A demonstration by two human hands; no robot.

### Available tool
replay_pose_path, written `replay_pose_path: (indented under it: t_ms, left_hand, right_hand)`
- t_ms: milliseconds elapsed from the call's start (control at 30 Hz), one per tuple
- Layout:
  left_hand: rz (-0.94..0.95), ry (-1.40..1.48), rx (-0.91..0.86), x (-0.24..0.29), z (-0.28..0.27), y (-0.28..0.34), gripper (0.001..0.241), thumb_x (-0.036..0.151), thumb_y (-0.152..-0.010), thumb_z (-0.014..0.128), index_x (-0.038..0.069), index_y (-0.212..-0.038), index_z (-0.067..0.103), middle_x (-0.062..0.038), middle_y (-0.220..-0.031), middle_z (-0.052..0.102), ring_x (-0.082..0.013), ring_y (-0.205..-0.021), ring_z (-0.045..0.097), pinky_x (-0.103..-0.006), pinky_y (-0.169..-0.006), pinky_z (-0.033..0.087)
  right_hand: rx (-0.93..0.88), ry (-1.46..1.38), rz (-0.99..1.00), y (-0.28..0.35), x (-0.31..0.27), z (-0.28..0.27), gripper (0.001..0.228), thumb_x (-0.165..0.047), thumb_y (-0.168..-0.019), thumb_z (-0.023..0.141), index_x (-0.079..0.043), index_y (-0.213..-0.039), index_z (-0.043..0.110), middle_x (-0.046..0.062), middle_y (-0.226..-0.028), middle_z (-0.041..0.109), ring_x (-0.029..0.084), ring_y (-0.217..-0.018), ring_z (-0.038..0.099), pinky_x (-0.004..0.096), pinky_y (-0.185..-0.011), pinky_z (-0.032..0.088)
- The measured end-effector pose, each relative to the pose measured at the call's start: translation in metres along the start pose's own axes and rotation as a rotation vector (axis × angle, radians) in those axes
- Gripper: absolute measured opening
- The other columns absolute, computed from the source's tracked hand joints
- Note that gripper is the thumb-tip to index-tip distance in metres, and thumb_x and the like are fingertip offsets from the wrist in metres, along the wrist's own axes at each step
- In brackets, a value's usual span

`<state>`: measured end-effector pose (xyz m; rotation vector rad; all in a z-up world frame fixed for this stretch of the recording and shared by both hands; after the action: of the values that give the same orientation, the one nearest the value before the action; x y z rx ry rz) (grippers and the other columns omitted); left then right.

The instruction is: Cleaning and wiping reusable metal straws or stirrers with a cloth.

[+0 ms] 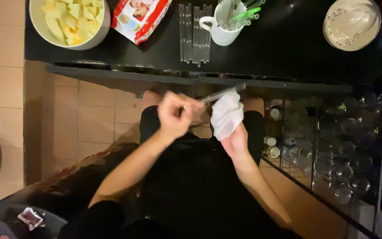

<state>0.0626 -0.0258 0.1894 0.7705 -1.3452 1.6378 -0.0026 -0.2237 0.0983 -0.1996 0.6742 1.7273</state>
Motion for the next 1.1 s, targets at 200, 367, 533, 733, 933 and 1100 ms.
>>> replay_pose_path:
  t_ms: [200,367,533,733,933,1100]
  left_hand:
    - [-0.445,-0.438,-0.261,-0.054,-0.002,0.078,0.012,0.012,-0.092,0.074,0.001,-0.094,0.067,-0.006,-0.090,0.082,-0.0130,-0.060,0.062,-0.0295,-0.058,0.052]
    - [-0.627,-0.555,-0.407,-0.107,-0.026,0.108,0.022,0.025,-0.097,0.071,0.004,-0.092,0.070,-0.006,-0.079,0.078,-0.0130,-0.066,0.074,-0.0284,-0.064,0.058]
    - [-0.696,-0.457,-0.477,-0.123,-0.030,0.116,0.024,0.026,-0.098,0.070,0.004,-0.090,0.067,-0.006,-0.078,0.077,-0.0139,-0.067,0.074,-0.0285,-0.063,0.057]
    - [-0.573,-0.476,-0.537,-0.128,-0.032,0.116,0.018,0.021,-0.095,0.073,0.004,-0.093,0.069,-0.007,-0.080,0.076,-0.0153,-0.069,0.073,-0.0301,-0.064,0.057]
    - [-0.616,-0.480,-0.439,-0.117,-0.028,0.105,0.019,0.022,-0.094,0.075,0.005,-0.100,0.071,-0.008,-0.083,0.077,-0.0163,-0.070,0.074,-0.0306,-0.065,0.058]
    - [-0.579,-0.536,-0.426,-0.115,-0.030,0.100,0.019,0.021,-0.092,0.077,0.004,-0.098,0.072,-0.009,-0.085,0.077,-0.0161,-0.068,0.073,-0.0301,-0.064,0.057]
  right_hand:
    - [0.130,0.093,-0.084,-0.030,0.031,-0.032,0.041,-0.024,-0.107,0.048,-0.006,-0.143,0.047,0.008,-0.136,0.061,0.026,-0.125,0.060,0.044,-0.107,0.049]
    - [0.250,0.227,-0.129,-0.068,0.057,-0.107,0.032,-0.016,-0.108,0.052,-0.002,-0.136,0.054,0.009,-0.124,0.066,0.022,-0.112,0.065,0.037,-0.099,0.054]
    - [0.208,-0.036,-0.104,-0.083,0.063,-0.152,0.025,-0.031,-0.115,0.048,-0.010,-0.123,0.057,0.003,-0.096,0.063,0.020,-0.082,0.062,0.035,-0.068,0.053]
    - [0.433,0.095,-0.140,-0.083,0.052,-0.144,0.021,-0.018,-0.108,0.049,-0.010,-0.125,0.059,0.005,-0.105,0.067,0.018,-0.088,0.064,0.033,-0.075,0.056]
    - [0.156,0.373,-0.061,-0.073,0.084,-0.141,0.018,-0.006,-0.109,0.051,-0.004,-0.123,0.063,0.009,-0.117,0.069,0.018,-0.101,0.067,0.032,-0.087,0.057]
    - [0.000,0.685,0.106,-0.072,0.077,-0.118,0.017,-0.002,-0.107,0.055,-0.001,-0.120,0.066,0.011,-0.114,0.071,0.019,-0.100,0.066,0.032,-0.089,0.055]
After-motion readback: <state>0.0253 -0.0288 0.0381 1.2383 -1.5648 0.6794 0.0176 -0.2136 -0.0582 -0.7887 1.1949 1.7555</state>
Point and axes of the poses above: each hand's wrist, its own y-axis away from the middle knuckle, its own z-axis out of the palm, x = y × z, the point moved 3 cm from there along -y, towards the middle knuckle
